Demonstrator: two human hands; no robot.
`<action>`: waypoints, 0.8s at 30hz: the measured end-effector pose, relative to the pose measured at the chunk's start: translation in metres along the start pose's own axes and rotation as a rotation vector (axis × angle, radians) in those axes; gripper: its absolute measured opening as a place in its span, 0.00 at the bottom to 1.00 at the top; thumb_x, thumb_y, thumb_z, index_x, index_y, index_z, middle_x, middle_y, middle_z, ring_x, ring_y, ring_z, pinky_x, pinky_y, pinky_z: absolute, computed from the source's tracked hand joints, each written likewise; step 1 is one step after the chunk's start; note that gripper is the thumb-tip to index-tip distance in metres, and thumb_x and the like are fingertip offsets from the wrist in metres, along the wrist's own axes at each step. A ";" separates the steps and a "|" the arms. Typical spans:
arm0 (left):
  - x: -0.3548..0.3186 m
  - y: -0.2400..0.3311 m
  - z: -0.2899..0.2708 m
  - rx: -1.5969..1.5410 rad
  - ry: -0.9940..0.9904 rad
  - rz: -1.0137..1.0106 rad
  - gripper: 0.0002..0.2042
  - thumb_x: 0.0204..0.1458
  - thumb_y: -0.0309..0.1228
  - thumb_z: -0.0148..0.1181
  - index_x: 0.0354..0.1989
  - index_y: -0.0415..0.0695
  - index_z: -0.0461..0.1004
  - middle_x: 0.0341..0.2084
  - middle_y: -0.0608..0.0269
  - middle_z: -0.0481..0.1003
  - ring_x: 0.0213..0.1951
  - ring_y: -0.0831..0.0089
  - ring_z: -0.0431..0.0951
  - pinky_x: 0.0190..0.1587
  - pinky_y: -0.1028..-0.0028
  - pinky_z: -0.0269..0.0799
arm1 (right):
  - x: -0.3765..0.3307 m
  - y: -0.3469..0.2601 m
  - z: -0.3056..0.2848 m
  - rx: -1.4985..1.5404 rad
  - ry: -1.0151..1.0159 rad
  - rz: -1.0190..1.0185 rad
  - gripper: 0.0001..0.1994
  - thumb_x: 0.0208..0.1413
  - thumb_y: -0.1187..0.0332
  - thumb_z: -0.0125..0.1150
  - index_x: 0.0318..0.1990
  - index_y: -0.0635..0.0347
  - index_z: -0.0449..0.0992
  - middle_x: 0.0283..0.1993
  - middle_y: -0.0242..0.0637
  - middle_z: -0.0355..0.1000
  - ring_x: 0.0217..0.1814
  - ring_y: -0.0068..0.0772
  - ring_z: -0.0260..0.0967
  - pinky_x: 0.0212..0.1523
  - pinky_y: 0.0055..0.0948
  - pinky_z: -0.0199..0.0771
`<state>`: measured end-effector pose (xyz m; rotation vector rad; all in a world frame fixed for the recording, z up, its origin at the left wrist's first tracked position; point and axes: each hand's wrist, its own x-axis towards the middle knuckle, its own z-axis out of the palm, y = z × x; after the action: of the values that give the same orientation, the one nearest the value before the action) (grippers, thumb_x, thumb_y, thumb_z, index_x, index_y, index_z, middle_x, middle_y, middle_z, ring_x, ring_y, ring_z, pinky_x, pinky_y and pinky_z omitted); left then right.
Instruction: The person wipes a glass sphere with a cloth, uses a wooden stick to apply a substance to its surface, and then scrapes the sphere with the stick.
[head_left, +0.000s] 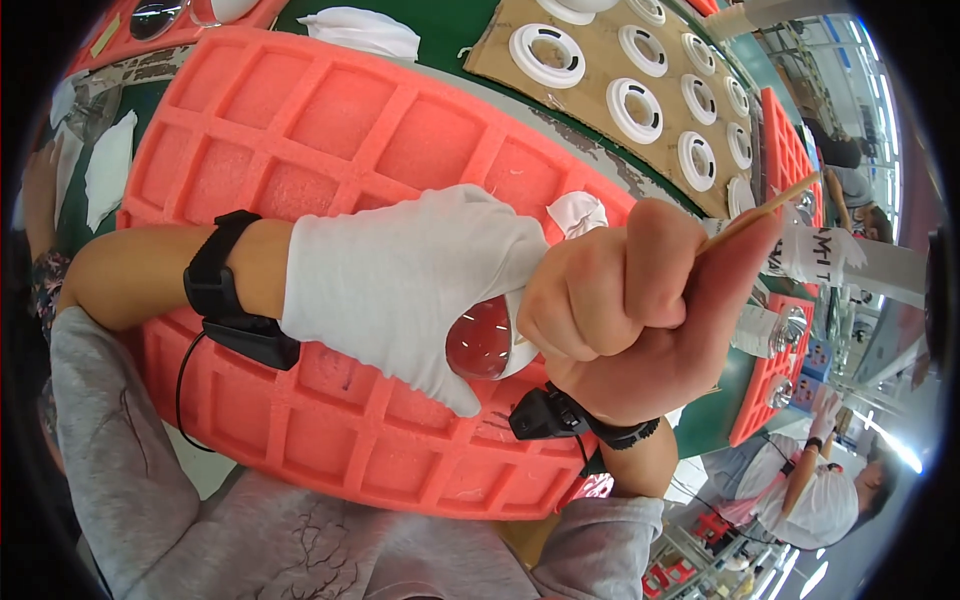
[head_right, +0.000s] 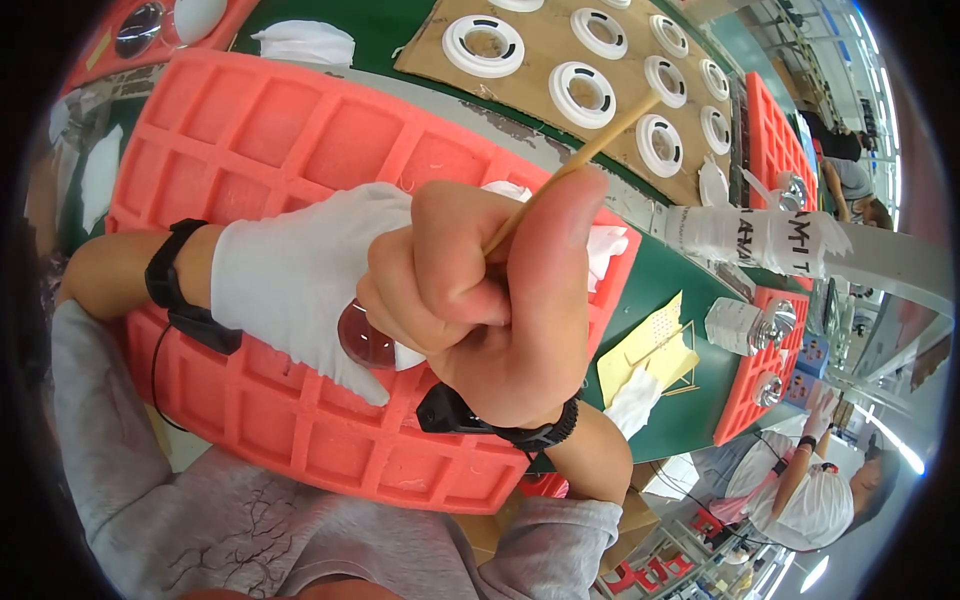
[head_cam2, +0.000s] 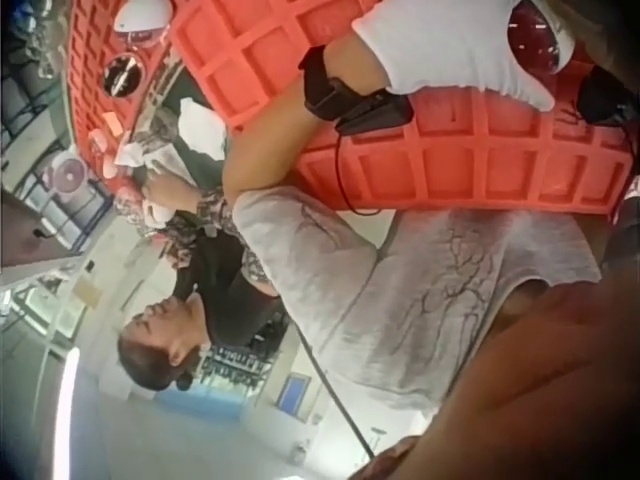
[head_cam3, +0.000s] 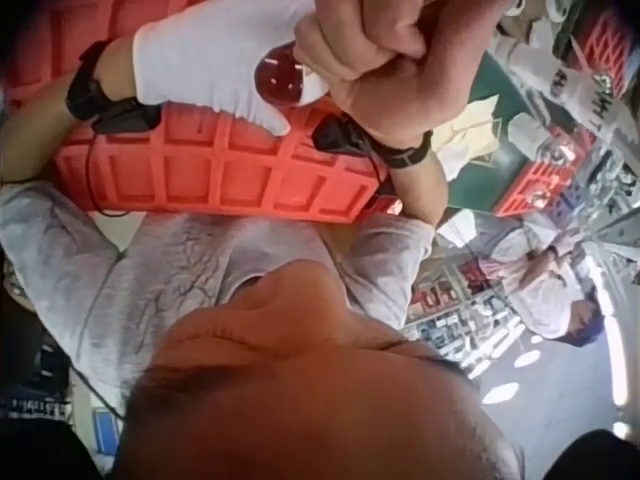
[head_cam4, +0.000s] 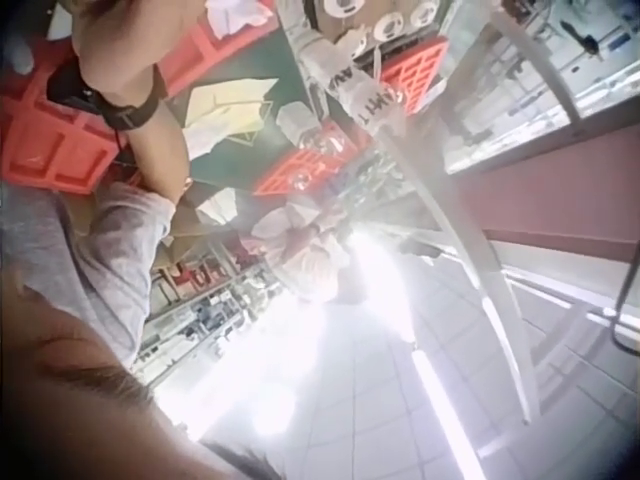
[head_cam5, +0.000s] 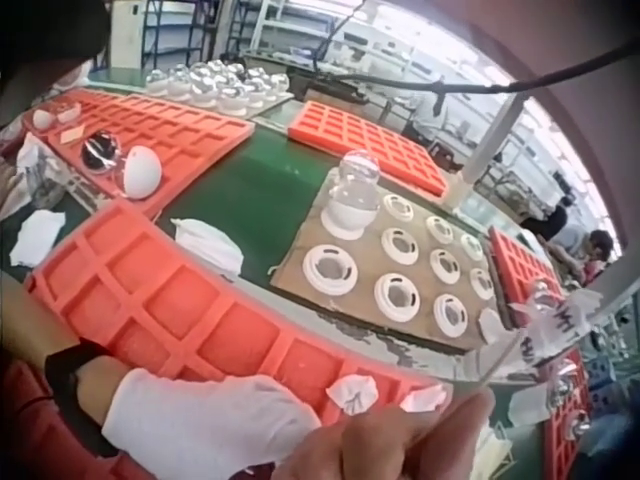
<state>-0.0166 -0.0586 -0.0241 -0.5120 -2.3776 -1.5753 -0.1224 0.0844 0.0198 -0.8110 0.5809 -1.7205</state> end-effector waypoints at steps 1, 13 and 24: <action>0.001 0.001 0.001 0.053 0.054 0.036 0.21 0.35 0.41 0.80 0.29 0.44 0.73 0.22 0.63 0.75 0.27 0.57 0.73 0.35 0.64 0.71 | 0.000 0.000 0.000 -0.019 0.009 0.002 0.32 0.70 0.34 0.25 0.26 0.51 0.56 0.15 0.23 0.48 0.13 0.18 0.34 0.14 0.25 0.35; 0.008 0.022 -0.010 -0.049 -0.165 -0.166 0.12 0.36 0.30 0.67 0.21 0.39 0.69 0.18 0.50 0.72 0.23 0.49 0.73 0.27 0.60 0.69 | -0.003 0.005 0.004 -0.299 -0.111 -0.021 0.29 0.71 0.46 0.41 0.23 0.59 0.68 0.16 0.27 0.61 0.14 0.23 0.52 0.17 0.25 0.50; 0.005 0.007 0.001 -0.057 -0.115 -0.104 0.14 0.36 0.32 0.70 0.24 0.39 0.70 0.21 0.52 0.74 0.24 0.54 0.74 0.27 0.62 0.70 | 0.003 0.001 0.006 -0.603 -0.198 -0.084 0.23 0.70 0.57 0.49 0.23 0.62 0.73 0.17 0.29 0.66 0.16 0.28 0.60 0.18 0.28 0.55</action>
<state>-0.0184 -0.0548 -0.0162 -0.5109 -2.4872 -1.7055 -0.1174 0.0811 0.0234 -1.4277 0.9579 -1.5233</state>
